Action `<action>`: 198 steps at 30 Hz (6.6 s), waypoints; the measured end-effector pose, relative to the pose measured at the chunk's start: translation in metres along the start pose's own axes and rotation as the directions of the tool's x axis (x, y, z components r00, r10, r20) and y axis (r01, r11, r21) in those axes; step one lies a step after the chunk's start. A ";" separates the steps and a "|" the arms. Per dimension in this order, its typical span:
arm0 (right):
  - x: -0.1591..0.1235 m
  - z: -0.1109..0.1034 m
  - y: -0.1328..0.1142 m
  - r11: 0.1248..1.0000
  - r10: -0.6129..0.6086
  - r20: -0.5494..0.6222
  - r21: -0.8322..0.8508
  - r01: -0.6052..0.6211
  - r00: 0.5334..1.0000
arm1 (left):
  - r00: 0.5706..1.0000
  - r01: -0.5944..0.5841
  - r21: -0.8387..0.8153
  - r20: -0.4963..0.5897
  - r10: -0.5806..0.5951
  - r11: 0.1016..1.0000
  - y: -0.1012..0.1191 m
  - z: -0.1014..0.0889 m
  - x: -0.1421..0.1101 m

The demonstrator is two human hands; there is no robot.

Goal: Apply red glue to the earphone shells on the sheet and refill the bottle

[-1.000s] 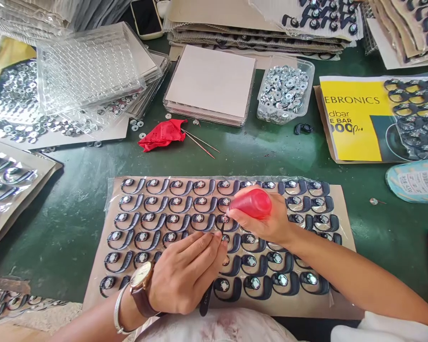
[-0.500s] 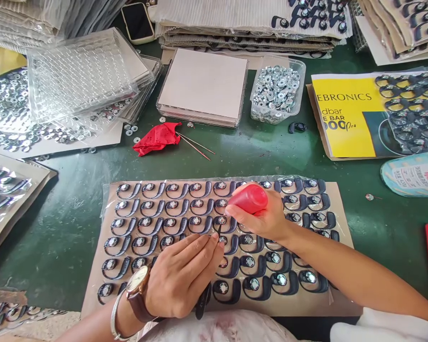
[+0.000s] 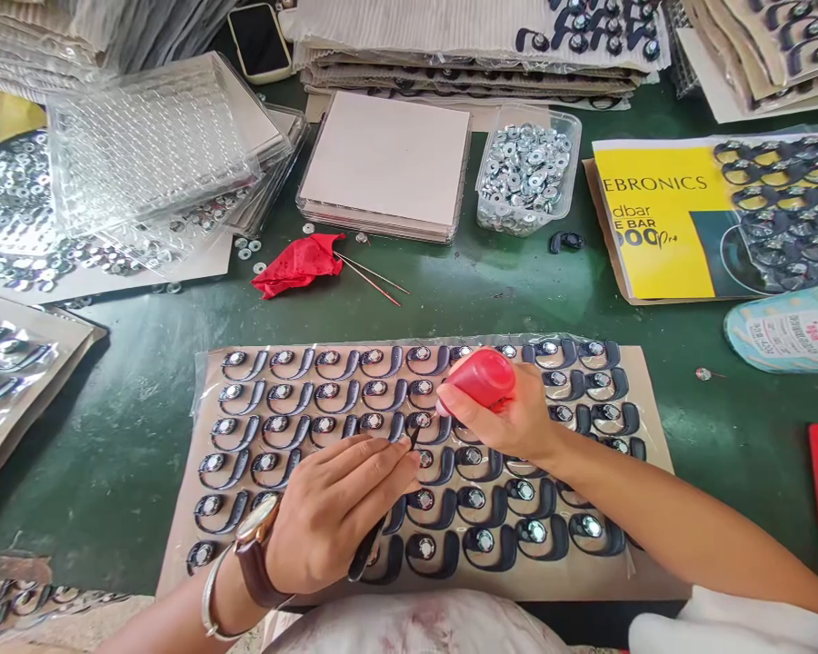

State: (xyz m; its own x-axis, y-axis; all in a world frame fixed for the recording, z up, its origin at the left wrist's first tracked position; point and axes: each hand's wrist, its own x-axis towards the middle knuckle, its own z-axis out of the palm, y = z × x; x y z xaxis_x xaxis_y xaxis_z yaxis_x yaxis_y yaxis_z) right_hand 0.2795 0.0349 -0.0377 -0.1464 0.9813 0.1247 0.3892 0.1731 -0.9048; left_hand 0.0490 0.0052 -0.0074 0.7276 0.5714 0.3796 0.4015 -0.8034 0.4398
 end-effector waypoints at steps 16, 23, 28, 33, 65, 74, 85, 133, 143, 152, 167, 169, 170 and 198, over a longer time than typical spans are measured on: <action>-0.005 0.005 0.006 0.991 -0.133 0.031 0.035 0.132 0.991 | 0.976 0.194 -0.255 -0.043 -0.212 0.947 -0.011 0.000 0.002; -0.002 -0.006 -0.007 0.986 0.032 0.139 0.155 -0.054 0.990 | 0.978 0.191 -0.247 -0.035 -0.206 0.950 -0.011 -0.001 0.002; 0.012 -0.033 -0.020 0.862 0.207 0.253 0.410 -0.298 0.945 | 0.989 0.136 -0.208 -0.023 -0.143 0.969 -0.013 -0.001 0.001; 0.025 -0.044 -0.007 0.848 0.202 0.312 0.418 -0.325 0.928 | 0.991 0.127 -0.166 -0.007 -0.130 0.978 -0.013 -0.002 0.002; 0.028 -0.001 0.012 0.993 -0.108 -0.100 0.042 0.113 0.989 | 0.996 -0.088 0.162 0.029 0.084 0.983 -0.018 0.009 0.010; 0.030 0.002 0.014 0.996 -0.081 -0.063 0.022 0.083 0.995 | 0.995 -0.093 0.126 0.036 0.089 0.988 -0.020 0.007 0.014; 0.028 -0.005 0.009 0.996 -0.021 -0.082 -0.083 0.014 0.996 | 0.999 -0.053 0.068 0.011 0.052 0.996 -0.022 0.001 0.019; 0.063 0.000 0.019 0.991 0.017 -0.006 0.134 -0.016 1.000 | 0.983 -0.183 0.271 0.041 0.179 0.945 -0.044 0.004 0.040; 0.063 0.001 0.021 0.998 -0.044 -0.083 -0.042 0.041 0.996 | 0.983 -0.183 0.297 0.030 0.183 0.937 -0.040 0.005 0.041; 0.062 0.000 0.019 0.999 -0.040 -0.154 0.027 0.044 0.987 | 0.984 -0.176 0.292 0.025 0.176 0.940 -0.041 0.003 0.040; 0.064 0.002 0.022 1.000 -0.007 -0.109 -0.025 0.004 0.994 | 0.988 -0.154 0.269 0.014 0.156 0.951 -0.042 0.005 0.041; 0.065 0.001 0.021 1.000 -0.008 -0.112 -0.021 0.006 0.994 | 0.990 -0.142 0.258 0.016 0.143 0.956 -0.042 0.003 0.042; 0.065 0.001 0.021 1.000 -0.007 -0.119 -0.022 0.004 0.993 | 0.991 -0.135 0.247 0.021 0.135 0.960 -0.043 0.002 0.042; 0.059 -0.002 0.021 1.000 -0.019 -0.005 0.019 0.019 1.000 | 0.949 0.285 -0.232 -0.072 -0.308 0.930 -0.066 -0.008 0.056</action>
State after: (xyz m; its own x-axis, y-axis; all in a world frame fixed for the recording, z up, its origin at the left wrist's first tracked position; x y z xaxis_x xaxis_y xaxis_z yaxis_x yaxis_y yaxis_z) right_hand 0.2813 0.0969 -0.0487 -0.1494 0.9783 0.1436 0.3691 0.1899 -0.9098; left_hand 0.0589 0.0915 -0.0087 0.5262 0.8017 0.2835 0.4516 -0.5460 0.7057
